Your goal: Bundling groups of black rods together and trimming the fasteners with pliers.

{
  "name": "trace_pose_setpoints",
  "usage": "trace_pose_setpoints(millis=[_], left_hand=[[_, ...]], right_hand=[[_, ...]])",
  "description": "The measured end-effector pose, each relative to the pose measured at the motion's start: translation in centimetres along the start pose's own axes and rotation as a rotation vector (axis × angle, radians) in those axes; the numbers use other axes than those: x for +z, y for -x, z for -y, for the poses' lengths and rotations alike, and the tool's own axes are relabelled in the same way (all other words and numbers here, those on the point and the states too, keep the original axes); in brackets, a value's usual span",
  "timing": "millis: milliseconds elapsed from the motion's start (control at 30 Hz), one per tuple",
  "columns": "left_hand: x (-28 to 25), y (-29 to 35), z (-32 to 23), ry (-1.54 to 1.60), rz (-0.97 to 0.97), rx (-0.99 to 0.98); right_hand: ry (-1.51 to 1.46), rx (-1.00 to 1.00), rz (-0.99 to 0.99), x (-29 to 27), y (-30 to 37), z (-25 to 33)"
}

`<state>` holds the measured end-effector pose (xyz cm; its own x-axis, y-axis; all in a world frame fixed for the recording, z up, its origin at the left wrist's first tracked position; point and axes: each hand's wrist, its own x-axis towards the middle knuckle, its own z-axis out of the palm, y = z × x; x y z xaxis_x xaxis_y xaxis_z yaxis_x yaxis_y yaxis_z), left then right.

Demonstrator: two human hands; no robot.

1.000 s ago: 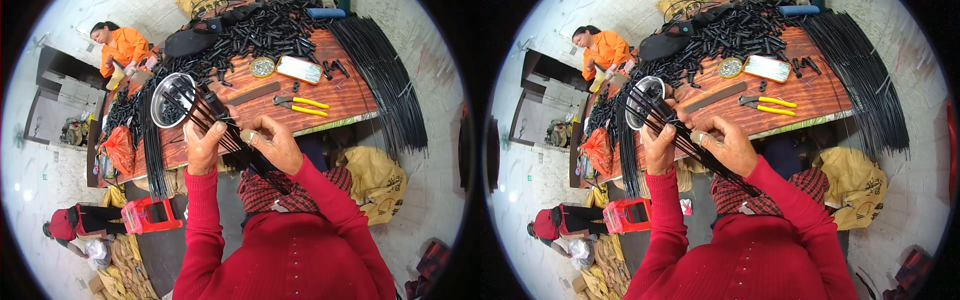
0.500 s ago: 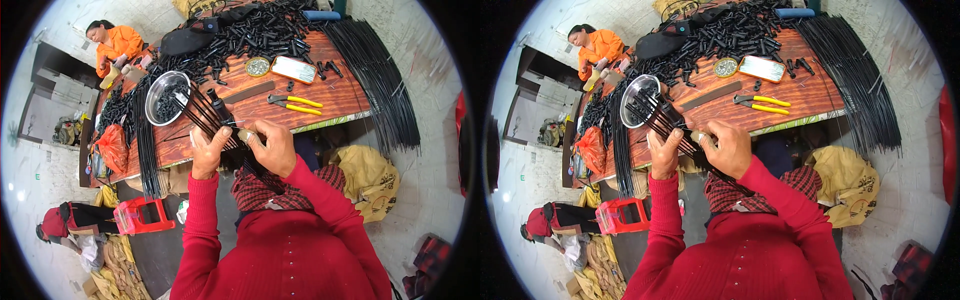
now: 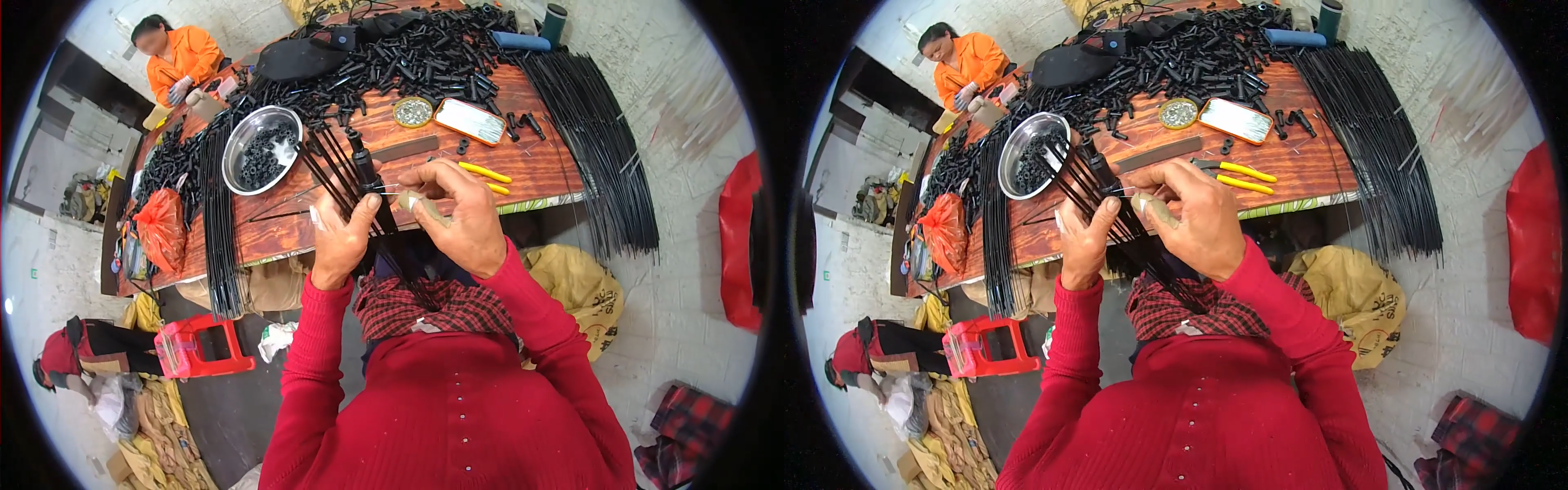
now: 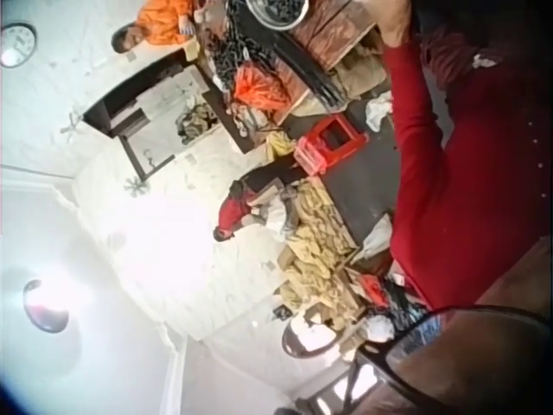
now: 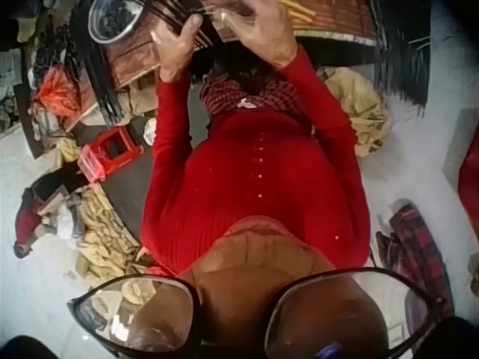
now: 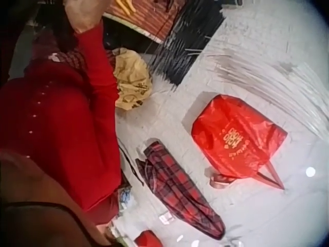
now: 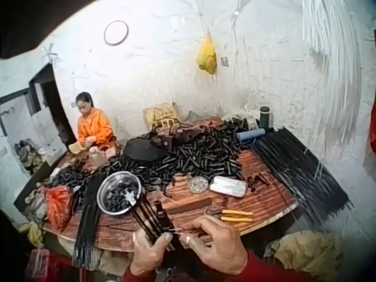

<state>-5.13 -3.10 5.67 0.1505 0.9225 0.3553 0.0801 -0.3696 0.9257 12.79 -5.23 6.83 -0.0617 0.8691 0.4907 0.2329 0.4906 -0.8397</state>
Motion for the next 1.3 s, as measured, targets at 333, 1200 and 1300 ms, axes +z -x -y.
trace_pose_setpoints(millis=[333,1200,1300], left_hand=[[0.5,-0.8,1.8,0.011,-0.135,0.050],[0.9,-1.1,2.1,0.090,-0.051,-0.059],[0.8,-1.1,2.0,0.100,-0.056,-0.060]], right_hand=[[0.167,0.087,0.002,2.0,-1.6,-0.7],[-0.559,0.473,0.041,0.7,-0.7,-2.9],[-0.392,0.387,0.008,1.0,-0.4,-2.1]])
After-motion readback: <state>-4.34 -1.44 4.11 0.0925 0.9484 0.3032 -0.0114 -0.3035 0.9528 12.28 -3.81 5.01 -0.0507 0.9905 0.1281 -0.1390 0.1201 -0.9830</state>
